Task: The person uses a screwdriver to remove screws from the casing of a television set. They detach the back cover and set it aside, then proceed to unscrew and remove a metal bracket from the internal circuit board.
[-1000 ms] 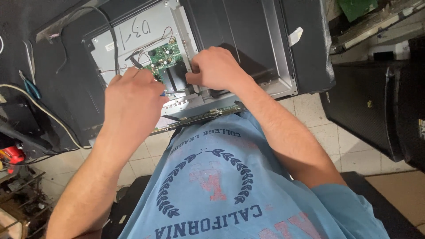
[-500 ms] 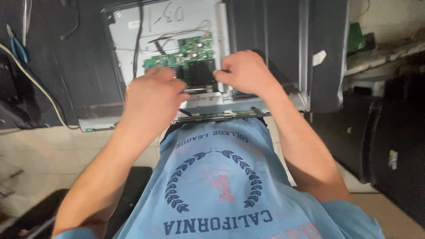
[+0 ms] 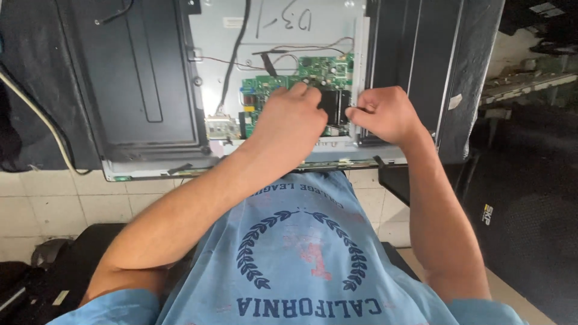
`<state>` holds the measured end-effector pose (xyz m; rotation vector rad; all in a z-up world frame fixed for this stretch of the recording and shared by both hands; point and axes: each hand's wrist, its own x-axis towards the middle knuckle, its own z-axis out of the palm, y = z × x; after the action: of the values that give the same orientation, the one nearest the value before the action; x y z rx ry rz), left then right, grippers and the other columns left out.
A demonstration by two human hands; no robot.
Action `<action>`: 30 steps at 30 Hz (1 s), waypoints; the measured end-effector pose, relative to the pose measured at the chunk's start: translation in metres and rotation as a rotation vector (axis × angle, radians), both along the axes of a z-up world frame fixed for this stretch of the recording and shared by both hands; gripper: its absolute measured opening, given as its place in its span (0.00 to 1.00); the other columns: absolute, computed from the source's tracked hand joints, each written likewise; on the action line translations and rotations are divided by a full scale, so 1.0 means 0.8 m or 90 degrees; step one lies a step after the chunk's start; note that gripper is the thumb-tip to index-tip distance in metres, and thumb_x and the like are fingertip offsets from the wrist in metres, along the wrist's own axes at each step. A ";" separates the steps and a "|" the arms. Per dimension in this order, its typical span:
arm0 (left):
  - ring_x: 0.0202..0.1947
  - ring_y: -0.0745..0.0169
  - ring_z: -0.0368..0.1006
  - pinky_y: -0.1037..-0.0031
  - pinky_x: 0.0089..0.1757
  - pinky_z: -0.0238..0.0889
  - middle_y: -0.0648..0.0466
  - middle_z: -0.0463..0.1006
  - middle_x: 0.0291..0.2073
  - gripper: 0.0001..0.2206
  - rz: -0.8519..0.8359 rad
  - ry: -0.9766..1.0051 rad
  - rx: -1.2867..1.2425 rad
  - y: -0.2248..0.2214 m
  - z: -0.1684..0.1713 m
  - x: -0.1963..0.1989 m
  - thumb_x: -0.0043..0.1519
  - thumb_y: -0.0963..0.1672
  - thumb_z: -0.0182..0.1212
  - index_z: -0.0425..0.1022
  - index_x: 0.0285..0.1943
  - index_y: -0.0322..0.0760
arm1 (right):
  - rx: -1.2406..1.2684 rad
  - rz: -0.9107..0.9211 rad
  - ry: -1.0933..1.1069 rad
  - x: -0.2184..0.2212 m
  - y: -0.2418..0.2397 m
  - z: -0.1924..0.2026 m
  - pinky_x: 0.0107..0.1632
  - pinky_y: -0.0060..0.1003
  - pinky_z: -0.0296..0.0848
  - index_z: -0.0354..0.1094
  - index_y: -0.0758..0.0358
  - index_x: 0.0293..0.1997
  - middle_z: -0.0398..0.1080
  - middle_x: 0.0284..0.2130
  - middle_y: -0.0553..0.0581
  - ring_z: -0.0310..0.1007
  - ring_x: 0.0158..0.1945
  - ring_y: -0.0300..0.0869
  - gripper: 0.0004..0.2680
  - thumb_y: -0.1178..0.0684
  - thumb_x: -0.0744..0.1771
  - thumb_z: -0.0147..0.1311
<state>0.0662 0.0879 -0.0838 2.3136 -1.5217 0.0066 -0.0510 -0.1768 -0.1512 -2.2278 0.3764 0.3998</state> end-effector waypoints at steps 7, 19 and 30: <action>0.36 0.53 0.72 0.62 0.38 0.71 0.54 0.76 0.28 0.06 -0.093 0.024 0.041 -0.017 0.015 0.010 0.51 0.42 0.81 0.85 0.28 0.44 | 0.012 -0.057 -0.010 -0.003 0.010 0.004 0.28 0.39 0.54 0.63 0.61 0.22 0.47 0.13 0.44 0.49 0.21 0.36 0.14 0.54 0.65 0.69; 0.36 0.54 0.70 0.63 0.34 0.67 0.54 0.74 0.28 0.08 -0.134 -0.039 0.096 -0.038 0.032 0.002 0.51 0.43 0.80 0.83 0.25 0.43 | 0.025 -0.045 -0.042 0.009 0.015 0.026 0.30 0.43 0.59 0.67 0.64 0.25 0.51 0.13 0.50 0.55 0.22 0.40 0.11 0.54 0.64 0.68; 0.34 0.54 0.68 0.63 0.35 0.67 0.53 0.73 0.26 0.10 -0.131 -0.075 0.176 -0.059 0.068 -0.026 0.52 0.43 0.82 0.83 0.24 0.41 | 0.048 -0.035 -0.010 0.012 0.009 0.032 0.31 0.40 0.61 0.70 0.60 0.23 0.55 0.09 0.47 0.58 0.19 0.41 0.14 0.47 0.65 0.69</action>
<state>0.0451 0.0404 -0.0294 2.3849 -1.9217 -0.1304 -0.0415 -0.1692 -0.1255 -2.1415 0.4066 0.3623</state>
